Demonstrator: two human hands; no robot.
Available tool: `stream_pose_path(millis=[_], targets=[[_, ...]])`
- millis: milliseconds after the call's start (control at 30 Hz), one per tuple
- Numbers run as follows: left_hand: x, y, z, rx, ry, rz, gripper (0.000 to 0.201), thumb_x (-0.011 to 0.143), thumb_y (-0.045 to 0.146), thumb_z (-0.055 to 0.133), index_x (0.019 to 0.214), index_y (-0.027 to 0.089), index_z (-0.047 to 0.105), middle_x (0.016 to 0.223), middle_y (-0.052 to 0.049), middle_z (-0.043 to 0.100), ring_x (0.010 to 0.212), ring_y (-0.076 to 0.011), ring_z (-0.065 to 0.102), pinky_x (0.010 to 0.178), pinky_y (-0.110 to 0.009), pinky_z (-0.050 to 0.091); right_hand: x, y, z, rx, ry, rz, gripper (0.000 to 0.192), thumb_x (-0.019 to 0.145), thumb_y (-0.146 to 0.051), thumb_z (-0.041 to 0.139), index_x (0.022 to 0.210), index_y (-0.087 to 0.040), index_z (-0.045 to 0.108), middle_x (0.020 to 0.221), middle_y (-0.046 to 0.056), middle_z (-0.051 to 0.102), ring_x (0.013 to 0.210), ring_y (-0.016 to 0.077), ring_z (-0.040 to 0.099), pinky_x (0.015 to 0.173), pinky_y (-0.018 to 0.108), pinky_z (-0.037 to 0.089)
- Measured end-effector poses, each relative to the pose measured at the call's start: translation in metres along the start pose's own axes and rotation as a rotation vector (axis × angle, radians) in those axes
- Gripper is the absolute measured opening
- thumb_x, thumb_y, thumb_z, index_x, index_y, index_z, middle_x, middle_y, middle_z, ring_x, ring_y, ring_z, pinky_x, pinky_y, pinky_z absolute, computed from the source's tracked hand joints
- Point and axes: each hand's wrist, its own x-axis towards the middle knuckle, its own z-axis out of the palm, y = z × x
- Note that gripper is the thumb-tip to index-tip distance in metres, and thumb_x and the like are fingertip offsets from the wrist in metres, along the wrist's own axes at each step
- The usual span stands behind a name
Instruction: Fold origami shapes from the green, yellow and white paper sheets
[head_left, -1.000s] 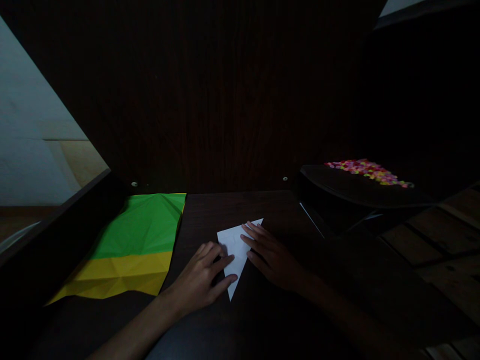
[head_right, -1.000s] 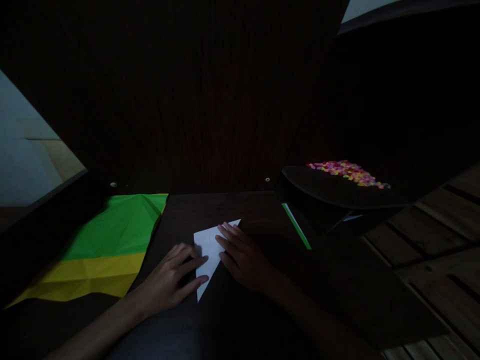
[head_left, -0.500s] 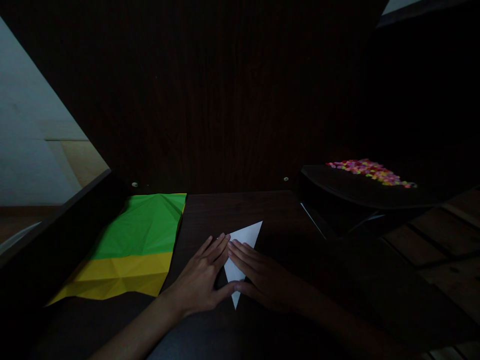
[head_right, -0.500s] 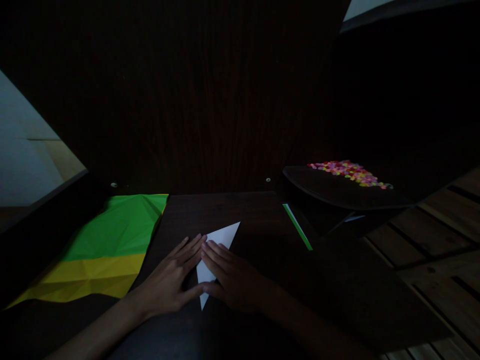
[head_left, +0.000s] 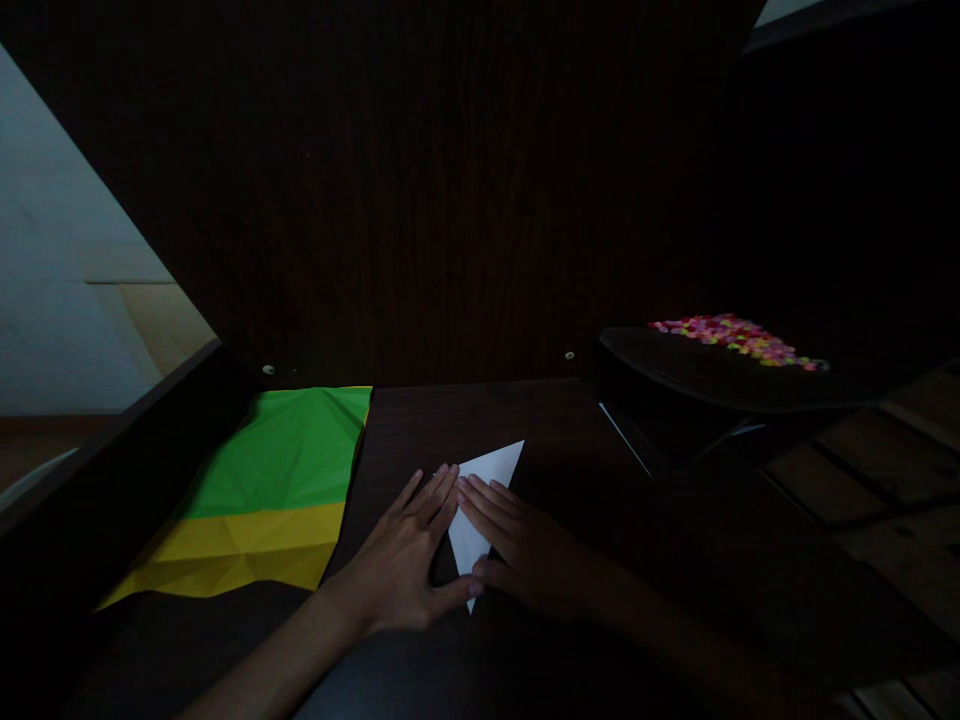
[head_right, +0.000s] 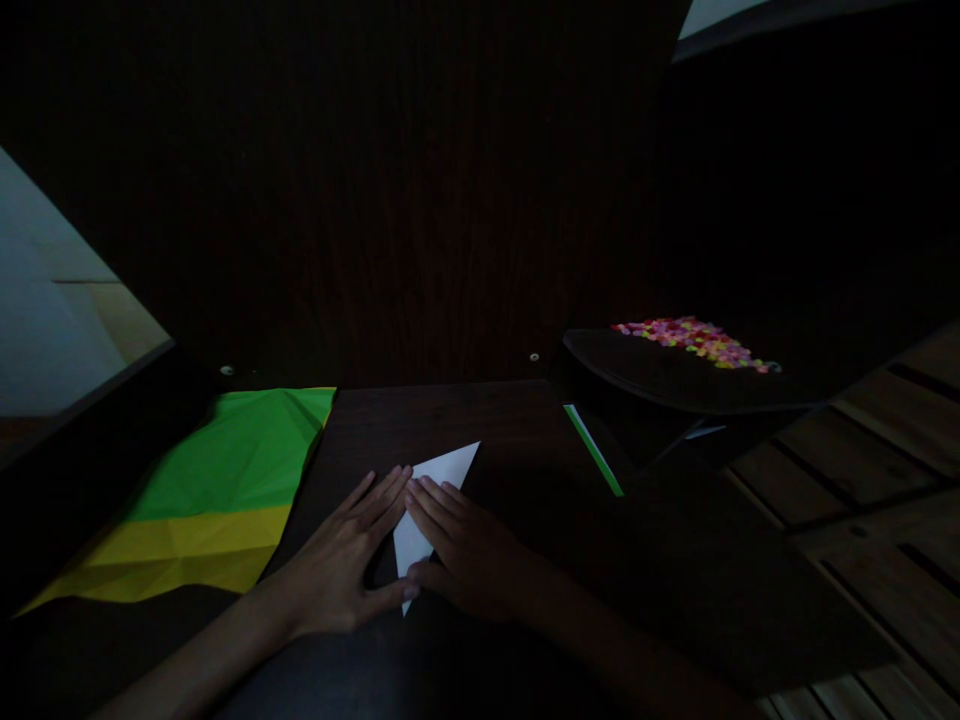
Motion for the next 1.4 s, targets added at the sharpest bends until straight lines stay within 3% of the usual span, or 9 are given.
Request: stream_pose_path(millis=[333, 567, 833, 1067, 1400], targets=[[0.000, 0.001, -0.003, -0.017, -0.014, -0.020, 0.100, 0.086, 0.065, 0.055, 0.157, 0.015, 0.004, 0.162, -0.020, 0.018, 0.149, -0.0342, 0.016, 0.118, -0.056, 0.021, -0.001, 0.016, -0.001, -0.033, 0.060, 0.059, 0.065, 0.103, -0.046, 0.036, 0.154, -0.008, 0.023, 0.159, 0.017, 0.021, 0.149, 0.0267, 0.016, 0.122, 0.050, 0.021], [0.000, 0.002, -0.002, -0.027, 0.007, -0.008, 0.097, 0.087, 0.064, 0.056, 0.158, 0.022, 0.005, 0.163, -0.016, 0.016, 0.149, -0.0353, 0.016, 0.118, -0.058, 0.021, -0.002, 0.024, 0.002, -0.052, 0.071, 0.081, 0.063, 0.103, -0.046, 0.034, 0.154, -0.009, 0.024, 0.160, 0.015, 0.022, 0.149, 0.0245, 0.017, 0.122, 0.049, 0.020], [0.000, 0.002, -0.003, -0.023, -0.019, -0.016, 0.094, 0.088, 0.068, 0.050, 0.157, 0.021, 0.009, 0.162, -0.015, 0.020, 0.149, -0.0347, 0.015, 0.118, -0.058, 0.020, -0.002, 0.024, 0.003, -0.067, 0.119, 0.098, 0.062, 0.104, -0.045, 0.033, 0.154, -0.011, 0.026, 0.159, 0.015, 0.025, 0.149, 0.0254, 0.020, 0.121, 0.051, 0.023], [0.000, 0.001, -0.003, -0.003, -0.011, -0.002, 0.090, 0.089, 0.067, 0.050, 0.157, 0.023, 0.012, 0.162, -0.013, 0.021, 0.149, -0.0344, 0.017, 0.118, -0.057, 0.021, -0.004, 0.038, 0.004, -0.118, 0.229, 0.155, 0.059, 0.104, -0.044, 0.034, 0.155, -0.017, 0.023, 0.158, 0.014, 0.029, 0.148, 0.0262, 0.024, 0.119, 0.055, 0.026], [-0.001, 0.004, -0.010, -0.002, -0.080, -0.017, 0.088, 0.089, 0.067, 0.048, 0.157, 0.024, 0.012, 0.163, -0.013, 0.015, 0.150, -0.0344, 0.011, 0.118, -0.058, 0.018, -0.007, 0.059, -0.006, -0.153, 0.246, 0.304, 0.060, 0.103, -0.051, 0.033, 0.153, -0.019, 0.030, 0.157, 0.014, 0.031, 0.147, 0.0265, 0.024, 0.119, 0.056, 0.023]])
